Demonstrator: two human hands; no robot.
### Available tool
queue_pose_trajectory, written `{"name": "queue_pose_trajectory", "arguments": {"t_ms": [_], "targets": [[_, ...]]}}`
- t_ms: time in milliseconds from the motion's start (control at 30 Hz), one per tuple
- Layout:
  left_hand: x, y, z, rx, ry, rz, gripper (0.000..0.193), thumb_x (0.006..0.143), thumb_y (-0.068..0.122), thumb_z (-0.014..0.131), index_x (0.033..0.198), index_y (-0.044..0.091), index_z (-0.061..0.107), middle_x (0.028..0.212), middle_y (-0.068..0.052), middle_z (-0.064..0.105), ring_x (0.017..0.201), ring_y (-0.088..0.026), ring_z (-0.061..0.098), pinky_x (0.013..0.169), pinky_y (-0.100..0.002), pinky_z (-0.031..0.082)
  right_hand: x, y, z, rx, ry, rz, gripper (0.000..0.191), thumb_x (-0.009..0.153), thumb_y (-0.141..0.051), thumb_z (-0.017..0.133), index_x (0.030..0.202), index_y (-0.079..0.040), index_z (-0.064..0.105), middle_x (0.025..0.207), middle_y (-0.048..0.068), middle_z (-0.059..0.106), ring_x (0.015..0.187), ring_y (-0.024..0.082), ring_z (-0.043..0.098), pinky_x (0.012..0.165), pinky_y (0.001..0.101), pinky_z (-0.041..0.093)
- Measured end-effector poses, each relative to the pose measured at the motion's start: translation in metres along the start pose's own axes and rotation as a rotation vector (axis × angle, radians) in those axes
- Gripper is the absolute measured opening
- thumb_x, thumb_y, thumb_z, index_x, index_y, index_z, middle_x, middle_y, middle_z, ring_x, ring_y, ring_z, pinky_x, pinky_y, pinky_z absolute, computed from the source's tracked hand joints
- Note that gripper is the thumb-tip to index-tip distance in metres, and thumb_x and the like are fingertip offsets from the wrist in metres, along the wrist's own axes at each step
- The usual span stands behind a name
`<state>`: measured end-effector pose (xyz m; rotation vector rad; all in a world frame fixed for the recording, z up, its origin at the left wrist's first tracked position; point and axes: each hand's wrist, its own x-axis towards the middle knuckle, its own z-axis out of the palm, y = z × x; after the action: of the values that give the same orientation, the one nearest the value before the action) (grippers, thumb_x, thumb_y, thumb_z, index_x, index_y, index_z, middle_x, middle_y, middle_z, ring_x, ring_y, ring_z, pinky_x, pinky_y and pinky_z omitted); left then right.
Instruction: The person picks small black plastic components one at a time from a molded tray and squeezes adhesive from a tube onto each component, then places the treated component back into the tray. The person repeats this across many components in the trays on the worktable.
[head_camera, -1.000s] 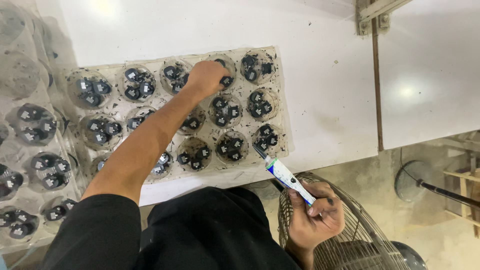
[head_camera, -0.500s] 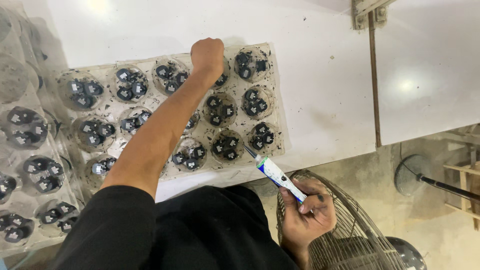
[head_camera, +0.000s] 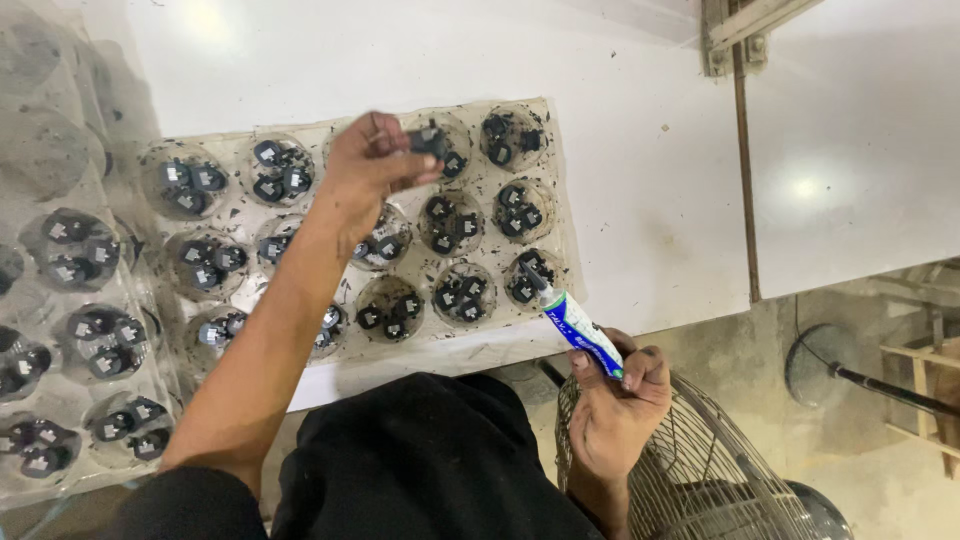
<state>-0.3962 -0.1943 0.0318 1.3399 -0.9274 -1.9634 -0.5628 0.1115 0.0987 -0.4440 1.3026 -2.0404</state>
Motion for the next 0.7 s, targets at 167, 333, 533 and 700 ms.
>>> {"name": "queue_pose_trajectory", "arguments": {"t_ms": [167,333,533,700], "targets": [[-0.084,-0.015,-0.019,-0.141,-0.101,0.134,0.047,0.074,-0.018,0.078,0.112,0.005,0.062,0.101,-0.009,0.074,0.090,-0.017,0.074,0.081,-0.032,0.066,-0.011,0.001,0.025,-0.162,-0.004,-0.089,0.044,0.085,0.019,0.074,0.085,-0.008,0.040,0.117,0.026,0.068,0.105,0.023,0.071,0.091,0.0326,0.061],[-0.145,-0.014,-0.026,-0.056,-0.183,0.305,0.053,0.077,-0.021,0.079,0.125,-0.002,0.069,0.107,-0.009,0.075,0.090,-0.011,0.071,0.082,-0.027,0.063,-0.032,-0.006,0.050,-0.567,-0.083,-0.313,0.050,0.086,0.015,0.079,0.083,-0.010,0.036,0.110,0.024,0.070,0.109,0.025,0.070,0.093,0.0346,0.060],[-0.191,0.009,-0.031,0.072,-0.178,0.399,0.046,0.077,-0.017,0.080,0.118,0.001,0.069,0.099,0.000,0.073,0.086,-0.005,0.070,0.081,-0.022,0.062,-0.054,-0.018,0.078,-0.709,-0.177,-0.549,0.049,0.084,0.013,0.081,0.080,-0.007,0.037,0.099,0.023,0.071,0.103,0.033,0.073,0.088,0.0392,0.061],[-0.220,0.023,-0.040,0.130,-0.127,0.458,0.051,0.078,-0.018,0.080,0.123,0.004,0.071,0.094,0.006,0.061,0.081,-0.002,0.056,0.080,-0.018,0.056,-0.073,-0.022,0.094,-0.800,-0.151,-0.599,0.050,0.084,0.013,0.081,0.077,-0.006,0.035,0.098,0.025,0.071,0.103,0.037,0.075,0.089,0.0416,0.063]]}}
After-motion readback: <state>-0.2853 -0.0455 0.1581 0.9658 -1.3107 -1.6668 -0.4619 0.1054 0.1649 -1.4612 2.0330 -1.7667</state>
